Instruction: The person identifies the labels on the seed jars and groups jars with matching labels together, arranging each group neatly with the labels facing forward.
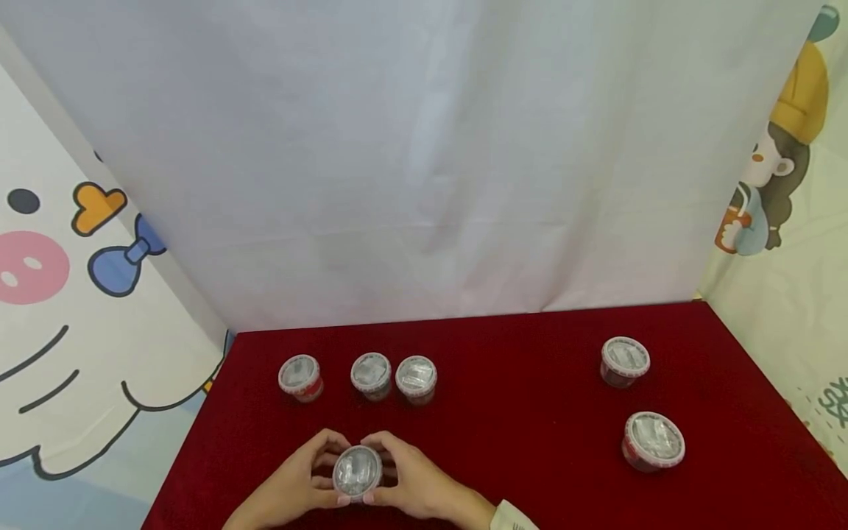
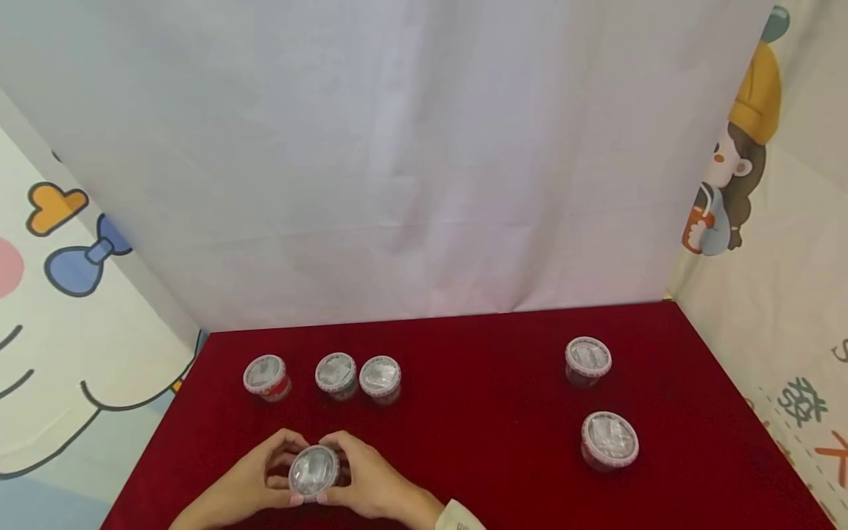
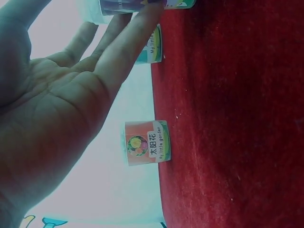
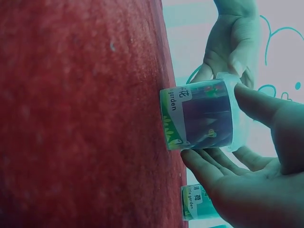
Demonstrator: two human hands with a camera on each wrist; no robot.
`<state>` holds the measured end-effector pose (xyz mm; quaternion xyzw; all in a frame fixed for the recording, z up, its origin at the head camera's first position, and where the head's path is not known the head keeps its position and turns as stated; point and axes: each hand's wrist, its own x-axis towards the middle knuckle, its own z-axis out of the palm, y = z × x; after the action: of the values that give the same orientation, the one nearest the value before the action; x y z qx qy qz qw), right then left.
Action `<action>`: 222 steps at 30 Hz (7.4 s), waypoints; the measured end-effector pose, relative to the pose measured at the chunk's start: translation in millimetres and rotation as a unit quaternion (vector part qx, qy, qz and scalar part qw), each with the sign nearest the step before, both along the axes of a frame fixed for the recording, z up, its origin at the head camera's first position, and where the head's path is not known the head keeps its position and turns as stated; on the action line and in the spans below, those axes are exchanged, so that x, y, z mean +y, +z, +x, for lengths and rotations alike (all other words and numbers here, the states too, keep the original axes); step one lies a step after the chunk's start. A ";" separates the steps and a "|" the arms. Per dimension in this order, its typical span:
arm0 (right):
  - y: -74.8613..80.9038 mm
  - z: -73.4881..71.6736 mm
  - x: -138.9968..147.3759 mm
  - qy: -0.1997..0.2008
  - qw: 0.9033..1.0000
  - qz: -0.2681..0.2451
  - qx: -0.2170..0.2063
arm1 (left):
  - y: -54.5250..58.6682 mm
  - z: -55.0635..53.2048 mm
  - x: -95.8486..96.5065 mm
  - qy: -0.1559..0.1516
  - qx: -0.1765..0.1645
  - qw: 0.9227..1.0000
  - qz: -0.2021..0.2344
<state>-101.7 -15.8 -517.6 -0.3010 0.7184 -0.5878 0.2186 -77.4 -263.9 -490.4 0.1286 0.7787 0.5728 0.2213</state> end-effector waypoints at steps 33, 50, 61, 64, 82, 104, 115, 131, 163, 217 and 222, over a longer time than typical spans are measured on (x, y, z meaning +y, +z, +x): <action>43.0 -12.1 102.7 -0.104 0.994 0.005 0.033 | 48.0 -0.5 84.9 0.033 0.144 0.988 -0.055; 49.4 -10.1 165.6 -0.177 0.983 0.009 0.041 | 46.1 -5.8 162.5 -0.015 0.157 0.987 -0.025; 46.8 -3.7 198.1 -0.233 0.969 0.018 0.075 | 31.4 -10.2 198.2 -0.031 0.145 0.989 -0.002; 46.4 -2.2 207.1 -0.244 0.966 0.021 0.078 | 28.9 -11.8 206.4 -0.033 0.144 0.989 0.000; 44.3 5.5 259.5 -0.308 0.942 0.046 0.129 | 8.3 -24.1 249.9 -0.046 0.139 0.989 0.004; 30.5 16.6 315.4 -0.415 0.878 0.153 0.185 | -3.3 -36.1 302.9 -0.059 0.107 0.992 0.022; 26.2 22.9 328.5 -0.403 0.889 0.192 0.098 | -7.4 -36.9 332.9 -0.073 0.134 0.988 0.014; 16.5 21.8 336.7 -0.364 0.905 0.216 0.039 | -11.5 -41.9 357.0 -0.065 0.106 0.992 -0.036; 23.9 23.1 310.3 -0.333 0.928 0.169 0.010 | -11.6 -42.9 337.7 -0.088 0.125 0.988 0.022; 55.9 6.2 185.2 -0.221 0.971 -0.010 -0.093 | 13.0 -35.7 219.0 0.049 0.038 0.983 0.171; 57.3 7.3 177.9 -0.241 0.966 -0.013 -0.097 | 13.7 -34.6 219.1 0.083 0.046 0.980 0.177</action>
<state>-94.3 162.1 -460.3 -0.0632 0.7374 -0.6588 0.1351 -112.0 -44.8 -476.7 0.1272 0.6820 0.7116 0.1107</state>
